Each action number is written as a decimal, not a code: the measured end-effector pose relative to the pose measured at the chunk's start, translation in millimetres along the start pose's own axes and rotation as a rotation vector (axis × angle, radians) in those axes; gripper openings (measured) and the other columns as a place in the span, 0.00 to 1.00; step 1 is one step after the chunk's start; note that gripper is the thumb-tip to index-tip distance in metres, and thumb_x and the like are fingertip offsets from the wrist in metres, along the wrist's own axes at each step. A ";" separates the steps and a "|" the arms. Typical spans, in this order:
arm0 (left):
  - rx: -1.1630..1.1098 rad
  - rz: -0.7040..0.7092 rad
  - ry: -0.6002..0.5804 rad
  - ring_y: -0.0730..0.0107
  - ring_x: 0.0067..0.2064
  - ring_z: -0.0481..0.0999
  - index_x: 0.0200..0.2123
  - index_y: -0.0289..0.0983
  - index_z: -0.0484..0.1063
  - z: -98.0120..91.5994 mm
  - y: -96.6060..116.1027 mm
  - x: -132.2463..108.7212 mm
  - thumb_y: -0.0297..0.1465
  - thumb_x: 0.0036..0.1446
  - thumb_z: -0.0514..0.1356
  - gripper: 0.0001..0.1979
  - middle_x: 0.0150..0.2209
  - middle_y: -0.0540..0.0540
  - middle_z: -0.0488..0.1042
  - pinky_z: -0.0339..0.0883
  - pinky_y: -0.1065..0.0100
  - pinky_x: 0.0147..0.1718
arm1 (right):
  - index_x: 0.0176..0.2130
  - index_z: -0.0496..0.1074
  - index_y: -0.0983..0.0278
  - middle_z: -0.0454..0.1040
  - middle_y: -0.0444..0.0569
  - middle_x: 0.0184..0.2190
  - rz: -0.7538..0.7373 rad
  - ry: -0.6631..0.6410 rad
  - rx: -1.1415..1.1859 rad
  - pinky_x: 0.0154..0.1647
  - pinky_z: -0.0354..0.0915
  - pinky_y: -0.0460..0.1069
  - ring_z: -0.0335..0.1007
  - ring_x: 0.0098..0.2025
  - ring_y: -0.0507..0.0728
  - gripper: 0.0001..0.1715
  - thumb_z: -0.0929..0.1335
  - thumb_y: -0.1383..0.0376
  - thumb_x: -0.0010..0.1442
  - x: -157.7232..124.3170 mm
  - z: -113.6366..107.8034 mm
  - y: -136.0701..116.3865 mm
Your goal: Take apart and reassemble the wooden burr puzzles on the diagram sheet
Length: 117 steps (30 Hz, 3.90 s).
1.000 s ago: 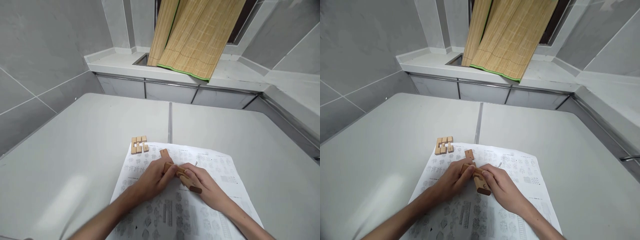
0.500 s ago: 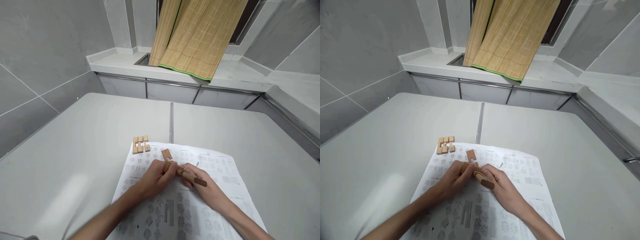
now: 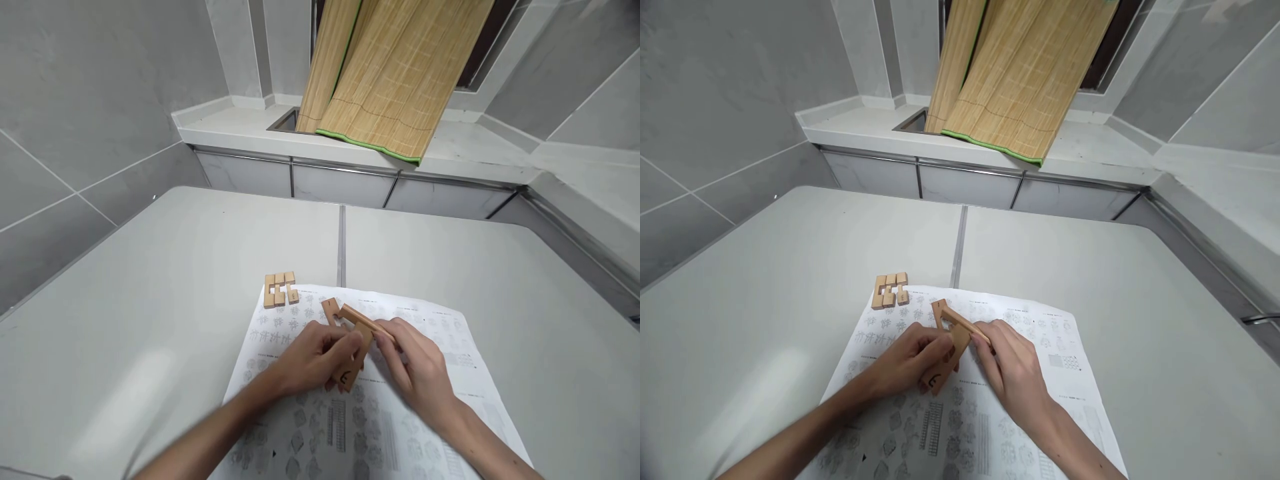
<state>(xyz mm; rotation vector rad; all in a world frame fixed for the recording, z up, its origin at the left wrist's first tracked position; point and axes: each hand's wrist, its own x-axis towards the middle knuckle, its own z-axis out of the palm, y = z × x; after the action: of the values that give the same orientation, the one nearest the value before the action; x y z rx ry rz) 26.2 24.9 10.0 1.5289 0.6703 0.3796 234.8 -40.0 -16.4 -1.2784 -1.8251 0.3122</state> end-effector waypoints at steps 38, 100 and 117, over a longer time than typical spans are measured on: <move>0.756 -0.157 0.592 0.64 0.21 0.75 0.71 0.33 0.56 -6.6 -3.4 3.1 0.36 0.71 0.51 0.28 0.17 0.58 0.72 0.59 0.67 0.27 | 0.53 0.73 0.58 0.78 0.42 0.26 0.420 -0.077 -0.073 0.25 0.65 0.48 0.71 0.22 0.55 0.18 0.61 0.53 0.75 7.4 -2.8 11.8; 1.041 0.329 0.613 0.54 0.59 0.73 0.55 0.42 0.76 -95.6 -10.4 -13.0 0.40 0.72 0.59 0.14 0.54 0.42 0.79 0.67 0.51 0.59 | 0.66 0.63 0.54 0.73 0.54 0.64 -0.056 -0.275 0.002 0.61 0.72 0.67 0.69 0.65 0.66 0.24 0.64 0.68 0.74 7.2 1.8 14.4; 0.387 -0.040 0.965 0.59 0.44 0.80 0.45 0.38 0.77 -136.7 -20.2 -25.4 0.52 0.62 0.62 0.23 0.41 0.43 0.82 0.72 0.61 0.49 | 0.43 0.73 0.57 0.75 0.47 0.35 0.281 -0.115 0.192 0.30 0.64 0.50 0.69 0.32 0.56 0.13 0.61 0.69 0.72 12.3 3.3 17.1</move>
<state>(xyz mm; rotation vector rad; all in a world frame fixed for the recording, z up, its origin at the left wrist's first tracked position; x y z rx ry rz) -80.8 115.8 5.9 1.6462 1.5905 1.0277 242.0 -21.1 -23.0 -1.4031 -1.6621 0.7109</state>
